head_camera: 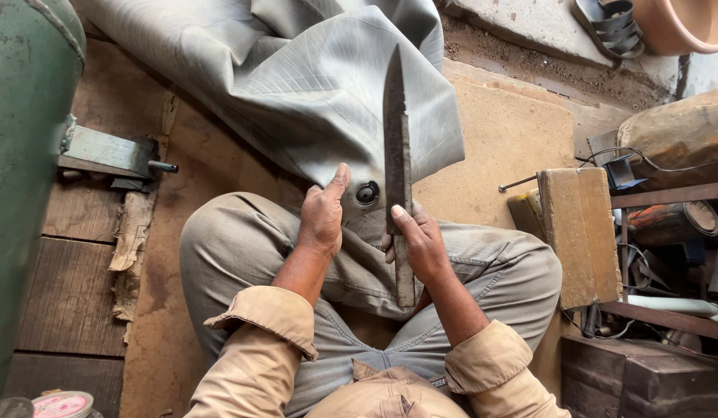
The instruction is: The person uses a large knife to cut out a section of a rubber inner tube around a valve while sitting on a wooden floor.
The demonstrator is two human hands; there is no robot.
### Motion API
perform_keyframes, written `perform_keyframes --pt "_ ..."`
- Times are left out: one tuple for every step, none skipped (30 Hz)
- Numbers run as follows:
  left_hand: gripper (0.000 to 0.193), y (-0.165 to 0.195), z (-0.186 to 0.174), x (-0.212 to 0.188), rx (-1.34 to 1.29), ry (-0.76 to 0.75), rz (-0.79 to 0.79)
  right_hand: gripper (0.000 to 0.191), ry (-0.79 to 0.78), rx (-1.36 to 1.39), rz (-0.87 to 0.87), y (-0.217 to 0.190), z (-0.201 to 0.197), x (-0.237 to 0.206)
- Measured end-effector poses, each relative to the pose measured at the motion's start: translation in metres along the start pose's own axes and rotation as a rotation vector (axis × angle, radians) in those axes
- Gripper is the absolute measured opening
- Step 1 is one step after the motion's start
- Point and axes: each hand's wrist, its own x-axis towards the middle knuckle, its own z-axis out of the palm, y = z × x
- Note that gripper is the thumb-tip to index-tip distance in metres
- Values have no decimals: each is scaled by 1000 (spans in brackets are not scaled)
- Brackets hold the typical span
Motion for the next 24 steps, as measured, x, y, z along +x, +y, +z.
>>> perform_keyframes --pt "30 0 -1 0 -9 2 -8 24 -14 2 -11 0 2 1" --pt "30 1 -1 0 -17 4 -16 24 -27 4 -22 0 3 1" --pt "30 0 -1 0 -27 6 -26 24 -30 -3 -17 1 5 2" --pt "30 1 -1 1 -37 6 -35 25 -33 -9 -12 1 6 3" --pt "29 0 -1 1 -47 6 -42 25 -36 -16 -8 1 6 3" --pt "29 0 -2 1 -57 7 -50 25 -30 -21 -5 2 7 3" --pt "28 0 -2 2 -48 41 -65 25 -24 -26 -2 2 8 3" --pt "27 -1 -2 3 -40 74 -79 26 -17 -33 0 3 8 3" --pt "26 -2 -2 4 -32 107 -93 25 -32 -22 13 4 8 3" --pt "27 -3 -2 4 -29 97 -91 25 -46 -12 26 5 9 2" --pt "28 -3 -2 5 -25 88 -89 26 -60 -2 40 6 9 1" --pt "30 -4 -3 5 -21 78 -85 25 -54 6 46 7 10 0" --pt "32 -4 -3 5 -13 42 -72 25 -47 14 52 9 11 -2" --pt "34 -4 -4 4 -5 6 -59 24 -41 22 58 9 12 -3" --pt "37 -3 -4 3 3 -29 -45 24 -39 11 50 9 12 -4" --pt "36 -2 -4 2 -9 -41 -45 24 -37 -2 43 9 13 -4" --pt "35 -1 -3 1 -20 -53 -45 24 -35 -13 36 8 13 -5" --pt "34 1 -3 -1 -31 -67 -44 24 -26 -36 43 7 14 -5" --pt "34 3 -2 -2 -34 -81 -51 23 -16 -59 51 6 16 -6" --pt "35 5 -2 -5 -37 -95 -58 23 -6 -82 58 4 17 -7" --pt "36 7 -1 -6 -39 -109 -65 23 4 -103 53 3 19 -7" --pt "35 9 0 -7 -38 -103 -71 23 12 -124 49 1 21 -9" --pt "35 10 0 -7 -37 -98 -78 23 21 -144 45 0 24 -10" --pt "34 11 1 -7 -37 -92 -84 23 32 -177 40 -2 25 -11"
